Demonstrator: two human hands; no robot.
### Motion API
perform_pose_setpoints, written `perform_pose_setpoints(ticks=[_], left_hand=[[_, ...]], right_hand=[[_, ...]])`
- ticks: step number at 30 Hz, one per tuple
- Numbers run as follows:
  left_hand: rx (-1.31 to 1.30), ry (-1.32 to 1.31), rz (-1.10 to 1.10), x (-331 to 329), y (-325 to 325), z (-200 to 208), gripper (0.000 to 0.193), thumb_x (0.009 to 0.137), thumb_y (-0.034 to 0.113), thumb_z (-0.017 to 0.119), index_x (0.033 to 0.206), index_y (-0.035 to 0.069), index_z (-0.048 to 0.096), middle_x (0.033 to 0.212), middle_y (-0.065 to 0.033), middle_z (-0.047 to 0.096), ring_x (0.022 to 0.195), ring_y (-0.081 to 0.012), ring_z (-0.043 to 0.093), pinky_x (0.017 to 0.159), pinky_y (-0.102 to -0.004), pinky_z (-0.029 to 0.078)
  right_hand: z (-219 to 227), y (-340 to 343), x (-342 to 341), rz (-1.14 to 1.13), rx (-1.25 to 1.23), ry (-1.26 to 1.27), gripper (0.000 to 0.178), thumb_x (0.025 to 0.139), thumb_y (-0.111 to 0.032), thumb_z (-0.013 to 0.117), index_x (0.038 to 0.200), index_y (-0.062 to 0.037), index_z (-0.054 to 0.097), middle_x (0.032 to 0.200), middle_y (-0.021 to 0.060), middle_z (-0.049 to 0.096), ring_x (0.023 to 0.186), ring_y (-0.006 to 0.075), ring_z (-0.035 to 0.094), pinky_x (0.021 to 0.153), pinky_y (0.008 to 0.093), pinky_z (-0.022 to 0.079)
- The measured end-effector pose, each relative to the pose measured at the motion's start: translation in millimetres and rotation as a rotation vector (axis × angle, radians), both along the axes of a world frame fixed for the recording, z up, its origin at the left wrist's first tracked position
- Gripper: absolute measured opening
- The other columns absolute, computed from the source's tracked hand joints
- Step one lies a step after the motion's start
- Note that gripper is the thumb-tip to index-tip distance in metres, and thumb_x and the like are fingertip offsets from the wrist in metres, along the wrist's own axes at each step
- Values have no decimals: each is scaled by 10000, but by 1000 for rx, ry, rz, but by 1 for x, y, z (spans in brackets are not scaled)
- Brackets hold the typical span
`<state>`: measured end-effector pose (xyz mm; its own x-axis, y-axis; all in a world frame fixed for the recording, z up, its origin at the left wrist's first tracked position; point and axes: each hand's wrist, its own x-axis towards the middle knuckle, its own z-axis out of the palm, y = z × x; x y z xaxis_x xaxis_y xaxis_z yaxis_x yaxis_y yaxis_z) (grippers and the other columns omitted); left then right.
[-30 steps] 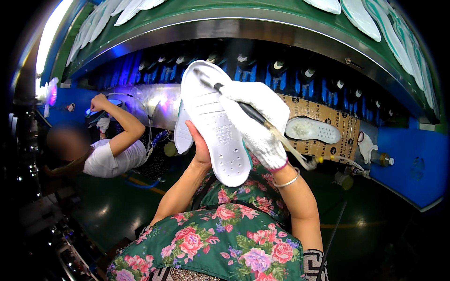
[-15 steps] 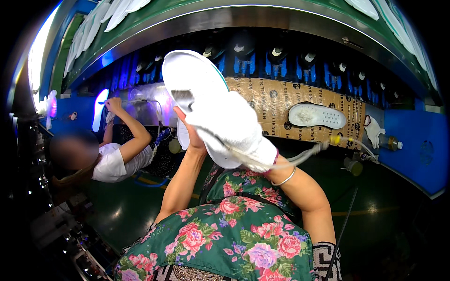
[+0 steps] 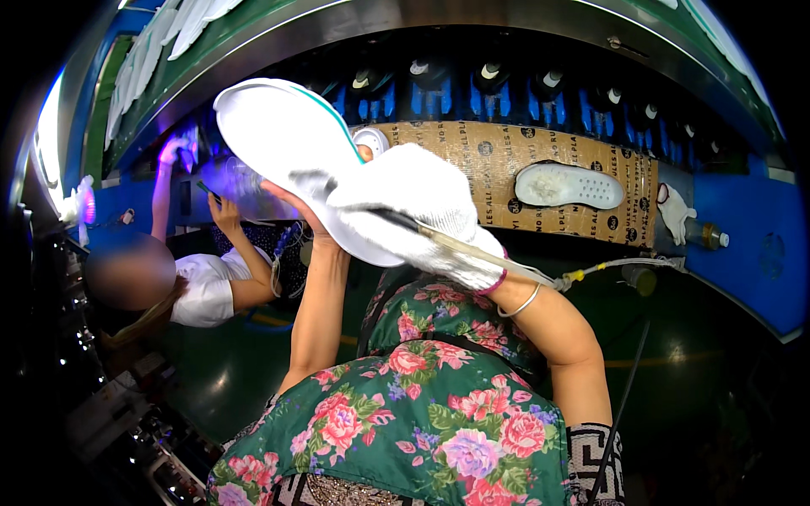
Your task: The person applies adhesive to the inner surface of shoe soles using a brush, picking them up from a pile and placing them onto a conveyor belt.
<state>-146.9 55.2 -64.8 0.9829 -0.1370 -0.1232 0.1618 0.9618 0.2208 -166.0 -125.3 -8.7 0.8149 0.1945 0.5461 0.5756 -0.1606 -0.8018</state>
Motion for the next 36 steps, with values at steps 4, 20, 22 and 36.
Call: perform_pose_setpoints(ticks=[4, 20, 22, 36], left_hand=[[42, -194, -250, 14, 0, -7, 1287, 641, 1030, 360, 1386, -16, 439, 1194, -251, 580, 1026, -397, 616, 835, -545, 557], [-148, -408, -203, 44, 0, -3, 1174, 624, 877, 668, 1263, -80, 438, 1149, -201, 600, 1148, -320, 573, 1061, -433, 453], [-137, -423, -212, 50, 7, -11, 1154, 614, 842, 724, 1255, -74, 434, 1149, -200, 597, 1130, -318, 576, 1073, -436, 432], [82, -362, -454, 70, 35, -11, 1218, 613, 976, 537, 1290, -33, 452, 1149, -191, 545, 913, -290, 573, 850, -404, 488]], right_hand=[[-1, 15, -13, -120, -131, -200, 350, 729, -94, 836, 1065, -174, 774, 985, 26, 748, 870, 212, 695, 769, 323, 544], [-1, 1, -11, -55, 32, 14, 297, 744, -108, 826, 1033, -155, 776, 950, 43, 752, 854, 220, 705, 749, 337, 552], [3, 6, -21, -39, -158, -148, 320, 740, -95, 824, 1048, -155, 764, 987, 35, 744, 873, 217, 702, 761, 343, 540], [0, -4, -15, 296, 281, 270, 192, 775, -109, 805, 965, -112, 777, 948, 40, 758, 850, 216, 714, 781, 335, 556]])
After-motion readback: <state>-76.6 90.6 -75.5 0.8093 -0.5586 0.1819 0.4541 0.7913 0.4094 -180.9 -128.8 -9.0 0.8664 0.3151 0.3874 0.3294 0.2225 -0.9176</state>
